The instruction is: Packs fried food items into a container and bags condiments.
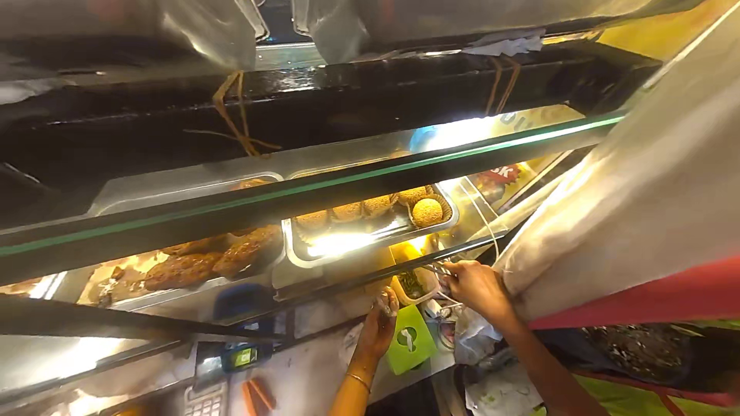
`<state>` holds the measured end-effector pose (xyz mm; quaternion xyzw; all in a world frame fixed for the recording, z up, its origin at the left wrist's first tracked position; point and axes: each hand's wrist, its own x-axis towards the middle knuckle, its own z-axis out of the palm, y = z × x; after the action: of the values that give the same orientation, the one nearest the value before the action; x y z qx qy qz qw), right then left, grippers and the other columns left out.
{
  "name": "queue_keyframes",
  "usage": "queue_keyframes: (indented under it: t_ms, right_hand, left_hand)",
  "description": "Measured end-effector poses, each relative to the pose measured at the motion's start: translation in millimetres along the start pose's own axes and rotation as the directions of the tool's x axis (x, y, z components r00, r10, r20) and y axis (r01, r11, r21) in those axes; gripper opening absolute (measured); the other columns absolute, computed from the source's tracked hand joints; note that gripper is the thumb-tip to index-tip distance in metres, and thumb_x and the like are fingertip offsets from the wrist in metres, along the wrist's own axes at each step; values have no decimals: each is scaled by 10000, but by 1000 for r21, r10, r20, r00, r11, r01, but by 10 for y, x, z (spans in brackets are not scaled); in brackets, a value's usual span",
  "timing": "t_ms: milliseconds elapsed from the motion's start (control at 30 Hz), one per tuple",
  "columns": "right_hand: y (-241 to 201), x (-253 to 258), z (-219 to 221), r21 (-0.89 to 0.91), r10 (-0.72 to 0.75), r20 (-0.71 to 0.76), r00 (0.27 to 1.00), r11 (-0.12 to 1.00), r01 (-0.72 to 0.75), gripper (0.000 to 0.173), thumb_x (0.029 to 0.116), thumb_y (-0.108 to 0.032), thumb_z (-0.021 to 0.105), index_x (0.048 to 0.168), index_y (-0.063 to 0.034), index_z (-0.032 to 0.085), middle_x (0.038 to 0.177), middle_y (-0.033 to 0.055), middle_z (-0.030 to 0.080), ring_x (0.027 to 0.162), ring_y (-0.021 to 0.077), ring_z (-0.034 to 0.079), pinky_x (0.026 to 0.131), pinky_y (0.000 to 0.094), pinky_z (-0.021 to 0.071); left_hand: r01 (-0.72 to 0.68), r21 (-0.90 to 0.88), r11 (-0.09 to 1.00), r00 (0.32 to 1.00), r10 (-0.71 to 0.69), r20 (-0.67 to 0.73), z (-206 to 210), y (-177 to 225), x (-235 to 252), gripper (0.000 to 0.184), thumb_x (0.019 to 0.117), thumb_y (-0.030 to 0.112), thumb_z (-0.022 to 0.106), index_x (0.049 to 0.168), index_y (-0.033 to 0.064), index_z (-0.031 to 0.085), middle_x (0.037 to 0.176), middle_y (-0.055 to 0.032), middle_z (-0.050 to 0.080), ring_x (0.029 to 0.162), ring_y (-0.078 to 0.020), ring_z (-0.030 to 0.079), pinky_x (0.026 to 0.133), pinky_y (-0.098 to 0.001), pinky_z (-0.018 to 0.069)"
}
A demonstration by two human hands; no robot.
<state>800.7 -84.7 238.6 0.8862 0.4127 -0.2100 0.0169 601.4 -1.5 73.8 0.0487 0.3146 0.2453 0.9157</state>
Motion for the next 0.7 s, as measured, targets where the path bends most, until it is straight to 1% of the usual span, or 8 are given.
queue_keyframes:
  t_ms: [67,133,167,267,367,433,600,700]
  right_hand:
    - [-231,149,37,-94,57,84,995,994,-49,302,997,-250,624,1232,-83,715,1234,212,691,1180,426,641,929,631,506]
    - [-440,331,137,-165,69,166,984,985,-41,399,942,-182,663,1320,-56,649,1321,238,637,1226,454,599,933,652,491]
    - [-497,411,207,-165,46,189,981,986,-15,473,926,-177,681,1376,-49,609,1366,241,611,1260,457,574,966,664,470]
    - [-537,557,386,-21,-73,231,970,997,80,449,971,-145,635,1396,-7,585,1418,269,567,1357,461,496,1098,672,375]
    - [-493,639,569,104,-160,232,959,985,140,403,1039,-122,538,1412,30,557,1450,280,541,1397,441,473,1152,610,360]
    - [-455,685,632,141,-172,173,970,979,148,395,1052,-129,506,1406,39,561,1456,281,536,1410,438,458,1175,601,337]
    - [-407,660,452,162,-170,150,974,976,146,360,1031,-119,550,1358,21,608,1414,265,574,1380,424,491,1158,595,356]
    - [-396,719,536,179,-234,153,960,962,206,383,1065,-144,492,1405,13,571,1457,256,546,1409,410,470,1179,580,347]
  left_hand:
    - [-4,27,1000,1000,5,-16,0,10,-13,229,1094,139,342,1119,74,561,926,-49,697,784,-92,706,676,-206,600]
    - [3,41,999,999,-1,-40,5,24,-30,221,1090,129,360,1114,60,569,920,-59,692,763,-96,701,661,-204,599]
    - [5,44,999,999,-3,-50,10,37,-44,226,1091,129,360,1106,55,574,913,-62,693,751,-96,701,652,-203,598]
    - [2,53,999,998,2,-69,15,99,-92,226,1092,131,366,1121,58,578,912,-59,698,743,-89,702,638,-198,595]
    - [-14,82,997,994,23,-105,-5,157,-139,225,1094,145,373,1122,58,579,902,-54,693,724,-83,695,622,-194,591]
    - [-20,118,993,990,36,-137,-49,190,-157,237,1101,176,360,1122,65,569,891,-51,684,706,-86,685,612,-199,586]
    - [1,144,990,986,23,-163,-169,287,-193,289,1108,216,341,1052,84,592,834,-34,688,640,-69,673,545,-184,569]
    - [-9,165,986,984,39,-177,-210,278,-185,282,1108,206,337,1062,84,588,858,-37,693,687,-78,688,587,-197,584]
